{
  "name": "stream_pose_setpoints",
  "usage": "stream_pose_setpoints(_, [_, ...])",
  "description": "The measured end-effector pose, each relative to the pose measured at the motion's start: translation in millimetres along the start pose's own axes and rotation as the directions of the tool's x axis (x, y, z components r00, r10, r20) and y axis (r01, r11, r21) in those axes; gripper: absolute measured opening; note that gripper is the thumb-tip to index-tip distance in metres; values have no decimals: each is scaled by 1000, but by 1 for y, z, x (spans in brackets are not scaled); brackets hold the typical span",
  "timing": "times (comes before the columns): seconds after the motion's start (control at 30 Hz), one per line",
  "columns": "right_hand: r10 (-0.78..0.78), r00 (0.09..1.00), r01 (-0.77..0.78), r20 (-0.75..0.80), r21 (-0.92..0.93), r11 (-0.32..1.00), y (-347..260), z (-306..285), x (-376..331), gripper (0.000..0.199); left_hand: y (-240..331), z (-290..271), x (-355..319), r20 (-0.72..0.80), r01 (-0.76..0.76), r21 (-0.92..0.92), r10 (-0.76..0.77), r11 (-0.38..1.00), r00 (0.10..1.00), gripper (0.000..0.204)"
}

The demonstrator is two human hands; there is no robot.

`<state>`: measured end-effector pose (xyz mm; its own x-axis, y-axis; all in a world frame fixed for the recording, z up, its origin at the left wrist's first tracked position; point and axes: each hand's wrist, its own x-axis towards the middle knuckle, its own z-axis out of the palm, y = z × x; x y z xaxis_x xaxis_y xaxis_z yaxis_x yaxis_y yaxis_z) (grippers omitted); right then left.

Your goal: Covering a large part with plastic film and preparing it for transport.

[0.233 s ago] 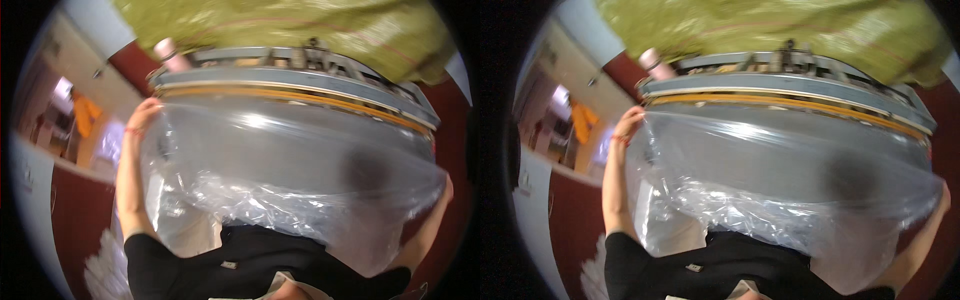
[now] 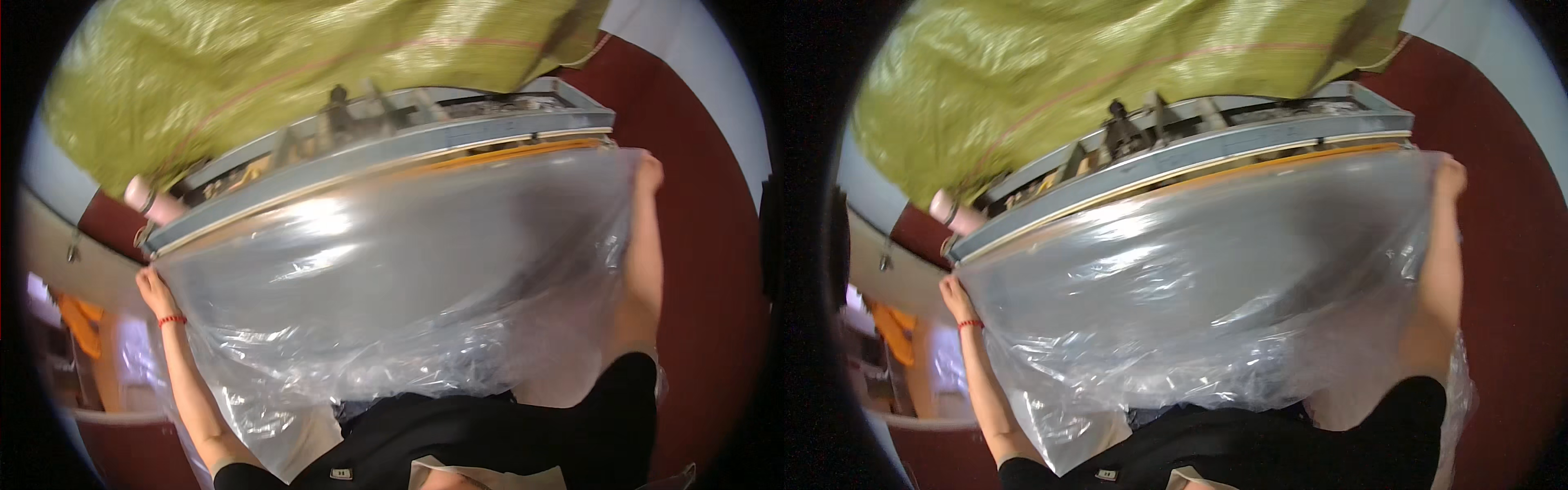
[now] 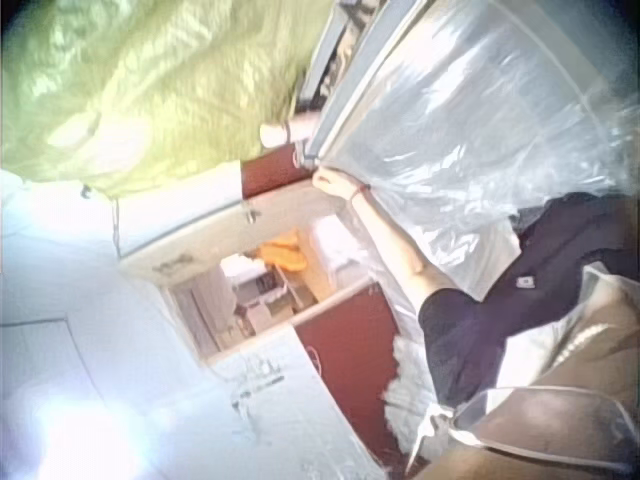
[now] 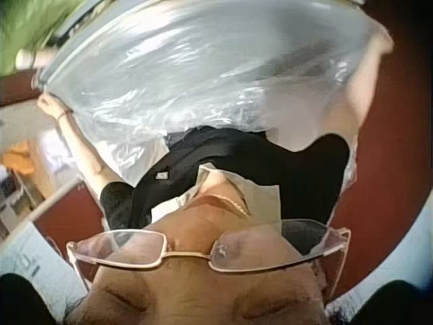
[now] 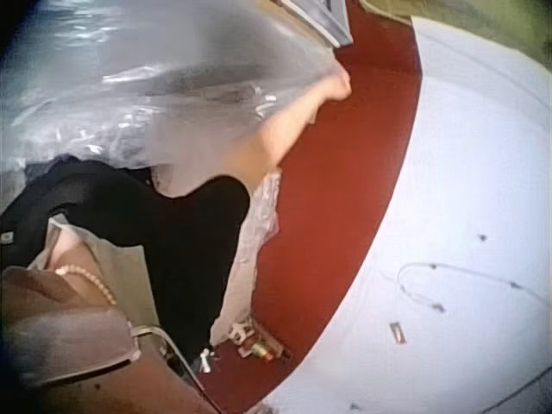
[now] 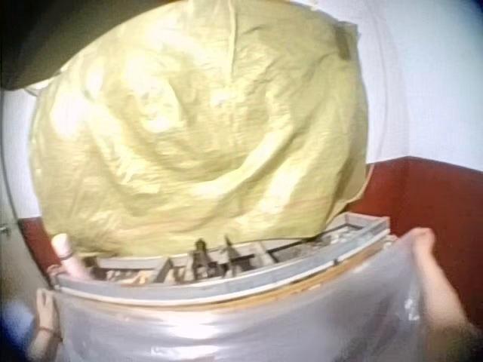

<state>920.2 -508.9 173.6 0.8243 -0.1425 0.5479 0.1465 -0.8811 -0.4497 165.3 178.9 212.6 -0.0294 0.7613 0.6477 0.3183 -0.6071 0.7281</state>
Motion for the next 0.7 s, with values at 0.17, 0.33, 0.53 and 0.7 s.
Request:
stream_pose_setpoints(0.17, [46, 998, -9, -44, 616, 788, -38, 83, -57, 18, -153, 3, 9, 29, 66, 113, -70, 991, 997, 11])
stream_pose_setpoints(0.33, [101, 992, -122, 71, 703, 701, -78, 95, -61, 19, -175, 20, 30, 117, 283, -154, -267, 947, 957, 9])
stream_pose_setpoints(0.53, [178, 984, -128, 5, 715, 687, -87, 93, -59, 21, -175, 30, 33, 199, 368, -275, -322, 888, 926, 8])
stream_pose_setpoints(0.7, [181, 978, -81, -104, 608, 790, -74, 99, -54, 16, -169, 35, 35, 219, 419, -111, -389, 901, 895, 8])
